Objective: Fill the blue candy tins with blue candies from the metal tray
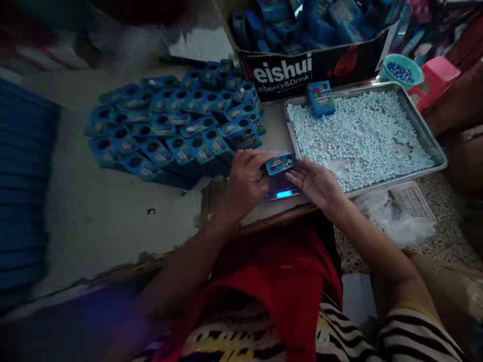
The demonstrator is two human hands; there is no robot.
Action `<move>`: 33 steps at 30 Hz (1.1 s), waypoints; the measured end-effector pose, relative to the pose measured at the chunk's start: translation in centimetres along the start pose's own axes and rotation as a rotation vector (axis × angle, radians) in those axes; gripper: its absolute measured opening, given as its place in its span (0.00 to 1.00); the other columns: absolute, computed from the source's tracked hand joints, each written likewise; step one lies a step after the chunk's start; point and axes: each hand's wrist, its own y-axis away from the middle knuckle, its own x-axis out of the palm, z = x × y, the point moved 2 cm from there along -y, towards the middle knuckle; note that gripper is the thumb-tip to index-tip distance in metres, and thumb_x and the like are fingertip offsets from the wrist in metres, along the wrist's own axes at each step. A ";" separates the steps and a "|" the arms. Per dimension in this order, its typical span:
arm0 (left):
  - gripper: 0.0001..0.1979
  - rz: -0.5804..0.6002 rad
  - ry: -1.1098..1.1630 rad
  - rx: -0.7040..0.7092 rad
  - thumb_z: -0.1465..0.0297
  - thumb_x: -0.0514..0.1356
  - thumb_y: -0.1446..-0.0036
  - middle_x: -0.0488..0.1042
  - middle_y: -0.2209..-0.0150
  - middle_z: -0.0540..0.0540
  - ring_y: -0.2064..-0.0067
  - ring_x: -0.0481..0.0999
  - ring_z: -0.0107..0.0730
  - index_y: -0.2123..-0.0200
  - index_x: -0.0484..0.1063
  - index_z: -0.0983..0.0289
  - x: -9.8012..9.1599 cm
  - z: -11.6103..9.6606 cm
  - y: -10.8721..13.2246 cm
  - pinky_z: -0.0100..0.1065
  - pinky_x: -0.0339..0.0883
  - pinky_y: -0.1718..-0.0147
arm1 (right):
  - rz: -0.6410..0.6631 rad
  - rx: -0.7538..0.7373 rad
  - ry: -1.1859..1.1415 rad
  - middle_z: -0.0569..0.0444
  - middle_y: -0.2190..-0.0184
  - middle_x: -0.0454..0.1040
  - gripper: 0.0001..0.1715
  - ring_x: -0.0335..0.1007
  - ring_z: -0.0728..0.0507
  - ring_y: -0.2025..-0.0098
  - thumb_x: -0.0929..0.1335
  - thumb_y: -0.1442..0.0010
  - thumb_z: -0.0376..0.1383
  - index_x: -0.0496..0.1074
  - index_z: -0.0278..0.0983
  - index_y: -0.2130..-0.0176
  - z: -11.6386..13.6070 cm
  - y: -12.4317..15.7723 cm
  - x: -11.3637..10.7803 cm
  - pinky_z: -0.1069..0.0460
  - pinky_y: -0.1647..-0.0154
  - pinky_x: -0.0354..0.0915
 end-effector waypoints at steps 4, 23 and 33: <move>0.20 -0.015 -0.038 0.029 0.74 0.57 0.29 0.84 0.44 0.58 0.42 0.78 0.47 0.40 0.82 0.54 -0.9 -0.8 0.4 0.53 0.68 0.31 | 0.049 0.000 0.049 0.47 0.56 0.88 0.13 0.86 0.44 0.52 0.68 0.23 0.35 0.81 0.37 0.59 0.4 0.0 -0.4 0.49 0.41 0.82; 0.20 -0.019 -0.034 0.027 0.73 0.61 0.29 0.84 0.46 0.60 0.47 0.78 0.48 0.39 0.83 0.51 -1.2 -1.1 0.9 0.53 0.73 0.39 | 0.089 -0.049 0.346 0.49 0.60 0.88 0.07 0.86 0.46 0.60 0.78 0.39 0.28 0.83 0.35 0.58 0.7 -2.1 -0.4 0.52 0.49 0.85; 0.25 -0.161 0.852 -0.626 0.62 0.78 0.42 0.82 0.56 0.53 0.57 0.84 0.37 0.46 0.74 0.58 -4.5 -0.7 1.0 0.36 0.81 0.55 | -0.464 -1.070 1.952 0.34 0.23 0.67 0.26 0.58 0.15 0.20 0.70 0.30 0.35 0.82 0.45 0.36 7.4 2.2 -4.7 0.13 0.26 0.56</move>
